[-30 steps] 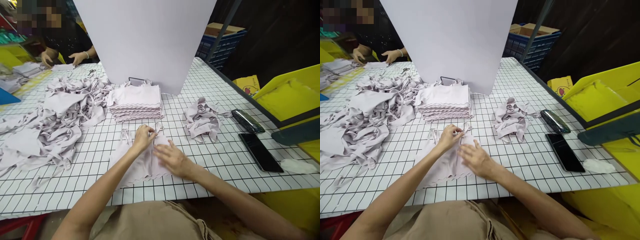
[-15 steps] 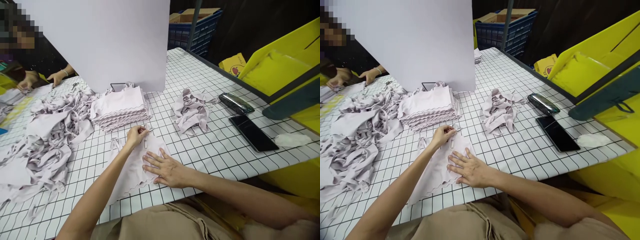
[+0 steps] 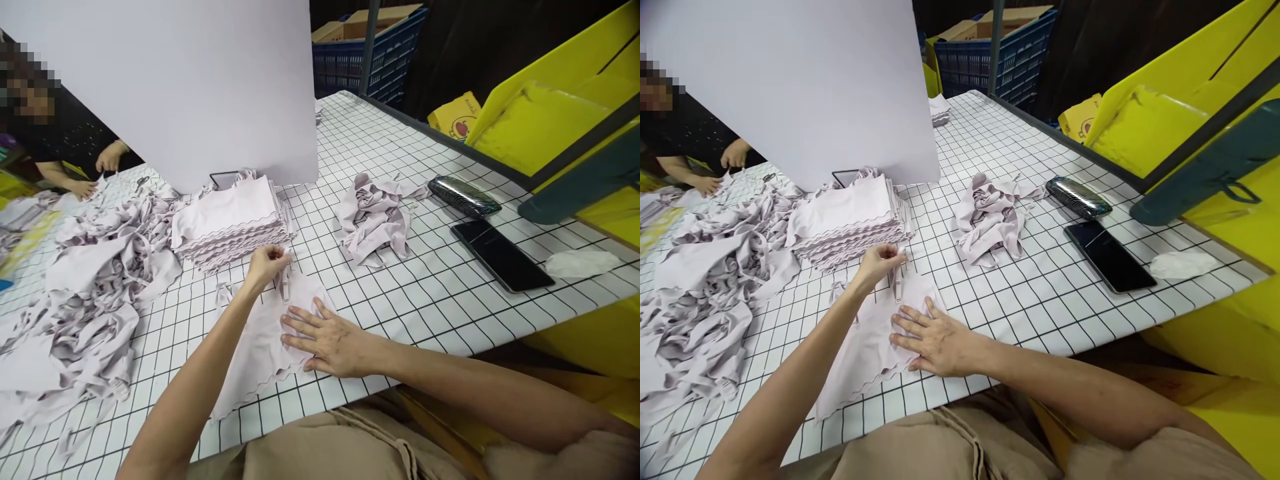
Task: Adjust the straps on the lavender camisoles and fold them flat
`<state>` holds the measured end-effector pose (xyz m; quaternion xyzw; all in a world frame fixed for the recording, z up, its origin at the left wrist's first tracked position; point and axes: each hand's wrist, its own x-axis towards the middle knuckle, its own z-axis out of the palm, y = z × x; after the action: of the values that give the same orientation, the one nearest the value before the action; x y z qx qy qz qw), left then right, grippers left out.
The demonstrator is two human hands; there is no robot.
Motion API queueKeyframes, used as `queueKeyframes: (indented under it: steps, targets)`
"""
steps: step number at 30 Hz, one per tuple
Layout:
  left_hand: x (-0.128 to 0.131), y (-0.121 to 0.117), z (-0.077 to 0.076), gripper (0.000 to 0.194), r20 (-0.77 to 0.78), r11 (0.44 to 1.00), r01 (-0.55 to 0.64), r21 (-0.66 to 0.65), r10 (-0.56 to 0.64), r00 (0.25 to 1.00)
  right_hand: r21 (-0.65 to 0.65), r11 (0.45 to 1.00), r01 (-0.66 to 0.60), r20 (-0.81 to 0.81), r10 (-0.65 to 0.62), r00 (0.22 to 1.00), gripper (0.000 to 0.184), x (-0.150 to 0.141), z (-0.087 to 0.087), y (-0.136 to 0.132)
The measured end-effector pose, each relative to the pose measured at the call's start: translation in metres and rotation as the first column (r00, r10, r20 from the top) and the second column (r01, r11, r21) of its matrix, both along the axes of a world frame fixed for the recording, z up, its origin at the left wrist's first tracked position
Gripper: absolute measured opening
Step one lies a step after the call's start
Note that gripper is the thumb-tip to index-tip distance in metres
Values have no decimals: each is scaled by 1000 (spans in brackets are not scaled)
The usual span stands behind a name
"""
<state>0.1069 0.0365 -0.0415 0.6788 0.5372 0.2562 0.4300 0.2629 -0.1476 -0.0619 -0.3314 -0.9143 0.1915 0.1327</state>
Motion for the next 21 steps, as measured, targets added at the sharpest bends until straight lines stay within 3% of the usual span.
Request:
queueKeyframes:
  steps: [4,9,18,21]
  targets:
    - [-8,9,12,46,181,992,-43,-121,65,981,3,1000,1,1,-1,1000,58,0,-1,0]
    - [-11,17,18,55,312,963,-100,-252,179,933,4,1000,-1,-7,1,1000,59,0,0,0]
    - [-5,32,-6,38,267,991,-121,-54,131,955,16,1000,7,3,-7,1000,60,-1,-1,0]
    - [-3,29,-7,30,208,993,-121,12,116,971,9,1000,10,20,-10,1000,59,0,0,1]
